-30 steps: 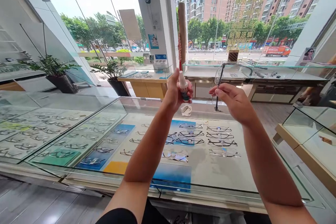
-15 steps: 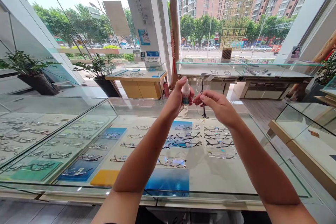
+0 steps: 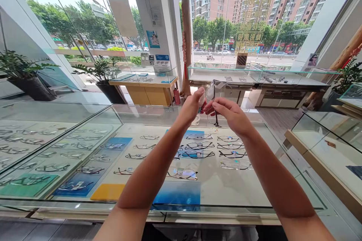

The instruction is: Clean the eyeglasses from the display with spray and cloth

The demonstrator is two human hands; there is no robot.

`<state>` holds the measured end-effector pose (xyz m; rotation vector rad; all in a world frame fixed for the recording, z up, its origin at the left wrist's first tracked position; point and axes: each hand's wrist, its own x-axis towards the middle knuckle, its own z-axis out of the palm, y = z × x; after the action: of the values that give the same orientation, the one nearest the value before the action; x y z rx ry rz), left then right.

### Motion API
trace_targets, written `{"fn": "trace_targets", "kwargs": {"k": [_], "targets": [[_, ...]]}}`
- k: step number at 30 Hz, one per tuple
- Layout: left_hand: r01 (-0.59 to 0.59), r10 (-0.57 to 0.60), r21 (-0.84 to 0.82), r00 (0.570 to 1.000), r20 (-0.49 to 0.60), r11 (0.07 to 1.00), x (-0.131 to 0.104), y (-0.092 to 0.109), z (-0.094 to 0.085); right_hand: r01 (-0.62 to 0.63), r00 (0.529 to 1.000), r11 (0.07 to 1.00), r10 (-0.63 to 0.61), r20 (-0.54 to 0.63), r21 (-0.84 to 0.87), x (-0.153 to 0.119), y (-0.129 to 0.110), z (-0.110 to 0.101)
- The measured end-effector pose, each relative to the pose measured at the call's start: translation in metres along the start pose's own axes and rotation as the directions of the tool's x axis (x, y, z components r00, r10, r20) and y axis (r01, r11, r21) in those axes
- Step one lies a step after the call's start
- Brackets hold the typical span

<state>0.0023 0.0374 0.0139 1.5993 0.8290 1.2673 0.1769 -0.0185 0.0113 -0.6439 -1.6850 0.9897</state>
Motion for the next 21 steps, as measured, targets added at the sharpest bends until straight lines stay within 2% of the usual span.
{"fn": "trace_targets", "kwargs": {"k": [6, 8, 12, 16, 18, 21], "targets": [[0.037, -0.038, -0.038, 0.999, -0.020, 0.999, 0.002, 0.002, -0.001, -0.020, 0.996, 0.993, 0.031, -0.089, 0.119, 0.004, 0.005, -0.005], [0.008, -0.007, 0.028, 1.000, -0.021, 1.000, 0.002, 0.002, -0.002, -0.027, 0.989, 0.985, 0.052, -0.141, 0.172, 0.007, 0.009, -0.008], [-0.072, 0.063, 0.203, 0.997, 0.053, 0.977, -0.002, 0.001, -0.001, -0.018, 0.962, 0.973, 0.080, -0.261, 0.232, 0.013, 0.018, -0.011], [-0.183, 0.153, 0.282, 0.980, 0.124, 0.942, -0.005, -0.003, 0.002, -0.029, 0.957, 0.973, 0.094, -0.276, 0.231, 0.016, 0.024, -0.012], [-0.173, 0.146, 0.269, 0.982, 0.119, 0.947, -0.003, -0.004, 0.002, -0.034, 0.957, 0.970, 0.101, -0.271, 0.240, 0.016, 0.025, -0.012], [-0.082, 0.077, 0.198, 0.996, 0.036, 0.977, 0.005, -0.005, -0.008, -0.019, 0.953, 0.963, 0.098, -0.286, 0.269, 0.016, 0.023, -0.013]]}}
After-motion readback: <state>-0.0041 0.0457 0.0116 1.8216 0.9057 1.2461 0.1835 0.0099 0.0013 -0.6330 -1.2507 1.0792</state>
